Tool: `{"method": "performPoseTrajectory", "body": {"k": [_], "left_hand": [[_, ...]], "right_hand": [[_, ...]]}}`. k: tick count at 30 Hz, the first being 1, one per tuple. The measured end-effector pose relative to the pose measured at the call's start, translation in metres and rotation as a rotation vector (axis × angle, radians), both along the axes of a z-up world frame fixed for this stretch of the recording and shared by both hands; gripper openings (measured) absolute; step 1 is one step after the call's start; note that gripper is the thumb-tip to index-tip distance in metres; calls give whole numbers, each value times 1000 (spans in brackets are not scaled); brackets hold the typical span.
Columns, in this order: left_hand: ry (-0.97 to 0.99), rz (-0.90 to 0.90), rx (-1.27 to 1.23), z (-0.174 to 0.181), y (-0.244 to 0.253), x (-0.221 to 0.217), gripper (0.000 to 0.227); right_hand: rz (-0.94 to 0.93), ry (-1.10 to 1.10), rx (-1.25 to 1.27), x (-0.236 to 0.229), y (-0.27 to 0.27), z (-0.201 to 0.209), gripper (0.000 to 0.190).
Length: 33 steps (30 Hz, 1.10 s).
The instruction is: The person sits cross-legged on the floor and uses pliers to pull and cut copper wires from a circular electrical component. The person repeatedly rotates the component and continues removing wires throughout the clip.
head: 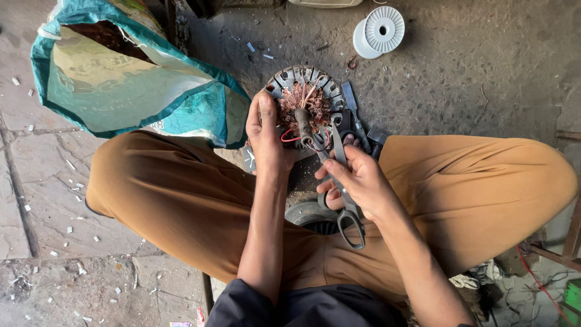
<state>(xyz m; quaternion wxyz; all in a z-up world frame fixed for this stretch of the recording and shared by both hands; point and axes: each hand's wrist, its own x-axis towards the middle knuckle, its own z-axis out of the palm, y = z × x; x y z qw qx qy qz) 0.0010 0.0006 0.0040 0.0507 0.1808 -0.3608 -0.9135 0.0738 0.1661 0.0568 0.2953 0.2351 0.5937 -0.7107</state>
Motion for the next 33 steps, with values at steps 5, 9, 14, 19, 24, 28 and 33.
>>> {"method": "performPoseTrajectory", "body": {"k": [5, 9, 14, 19, 24, 28, 33], "left_hand": [[18, -44, -40, -3, 1, 1, 35], [17, -37, -71, -7, 7, 1, 32], [-51, -98, 19, -8, 11, -1, 34], [14, -42, -4, -9, 19, 4, 30], [25, 82, -296, -19, 26, 13, 33], [-37, 141, -546, -21, 31, 16, 30], [157, 143, -1049, -23, 33, 20, 31]], "right_hand": [[-7, 177, 77, -2, -2, -18, 13], [-55, 527, 408, 10, -16, -34, 12], [-59, 828, 693, 22, -20, -38, 15], [-37, 759, 892, 22, -26, -31, 16], [115, 792, 1117, 17, -44, -25, 18], [227, 1045, 1580, 0, -42, -22, 23], [573, 233, 1122, -15, -29, -25, 25]]}}
